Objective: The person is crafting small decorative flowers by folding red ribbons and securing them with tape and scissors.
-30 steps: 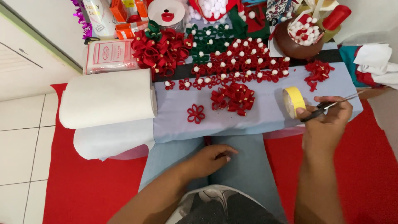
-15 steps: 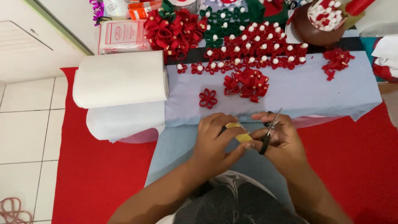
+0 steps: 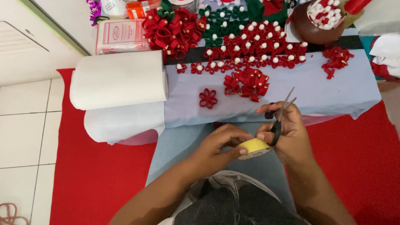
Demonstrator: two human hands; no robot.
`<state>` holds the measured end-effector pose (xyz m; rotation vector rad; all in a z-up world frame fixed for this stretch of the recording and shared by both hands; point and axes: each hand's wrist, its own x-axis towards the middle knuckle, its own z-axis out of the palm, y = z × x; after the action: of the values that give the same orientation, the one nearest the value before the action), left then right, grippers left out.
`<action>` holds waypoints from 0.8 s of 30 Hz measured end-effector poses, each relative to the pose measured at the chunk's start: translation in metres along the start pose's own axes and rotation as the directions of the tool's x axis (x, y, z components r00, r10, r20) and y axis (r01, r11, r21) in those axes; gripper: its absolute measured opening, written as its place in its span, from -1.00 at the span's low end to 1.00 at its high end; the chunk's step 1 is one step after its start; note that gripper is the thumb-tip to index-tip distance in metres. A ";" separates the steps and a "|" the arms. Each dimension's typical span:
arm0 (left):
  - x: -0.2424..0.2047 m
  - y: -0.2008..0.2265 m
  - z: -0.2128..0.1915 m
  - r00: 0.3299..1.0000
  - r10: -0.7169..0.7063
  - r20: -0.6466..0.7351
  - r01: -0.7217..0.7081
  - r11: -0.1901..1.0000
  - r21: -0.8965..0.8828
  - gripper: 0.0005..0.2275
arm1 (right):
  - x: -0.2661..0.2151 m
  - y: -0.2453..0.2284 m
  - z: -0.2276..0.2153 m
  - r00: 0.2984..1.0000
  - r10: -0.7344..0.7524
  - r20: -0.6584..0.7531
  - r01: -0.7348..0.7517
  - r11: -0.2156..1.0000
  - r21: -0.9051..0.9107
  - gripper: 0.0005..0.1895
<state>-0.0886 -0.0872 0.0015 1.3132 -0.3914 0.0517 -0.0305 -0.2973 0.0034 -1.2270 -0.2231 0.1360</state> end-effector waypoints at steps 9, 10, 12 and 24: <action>0.003 0.021 -0.010 0.914 -0.357 0.194 0.379 0.921 -0.090 -0.55 | 0.010 -0.002 0.001 0.994 -0.094 0.057 0.102 0.980 -0.173 -0.37; 0.007 0.026 -0.011 0.916 -0.352 0.192 0.372 0.925 -0.080 -0.55 | 0.009 -0.004 0.001 0.993 -0.104 0.063 0.113 0.980 -0.166 -0.37; 0.009 0.035 -0.010 0.896 -0.420 0.142 0.396 0.902 0.172 -0.51 | 0.000 -0.007 0.000 0.981 -0.117 0.158 0.157 0.949 -0.275 -0.34; 0.007 0.029 -0.013 0.948 -0.261 0.182 0.135 0.848 0.513 -0.36 | 0.000 -0.008 0.017 0.979 -0.092 0.183 0.202 0.588 -0.783 -0.55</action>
<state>-0.0862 -0.0687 0.0276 1.8778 -0.4678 -0.2032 -0.0347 -0.2846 0.0164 -2.1127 -0.5372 -0.0528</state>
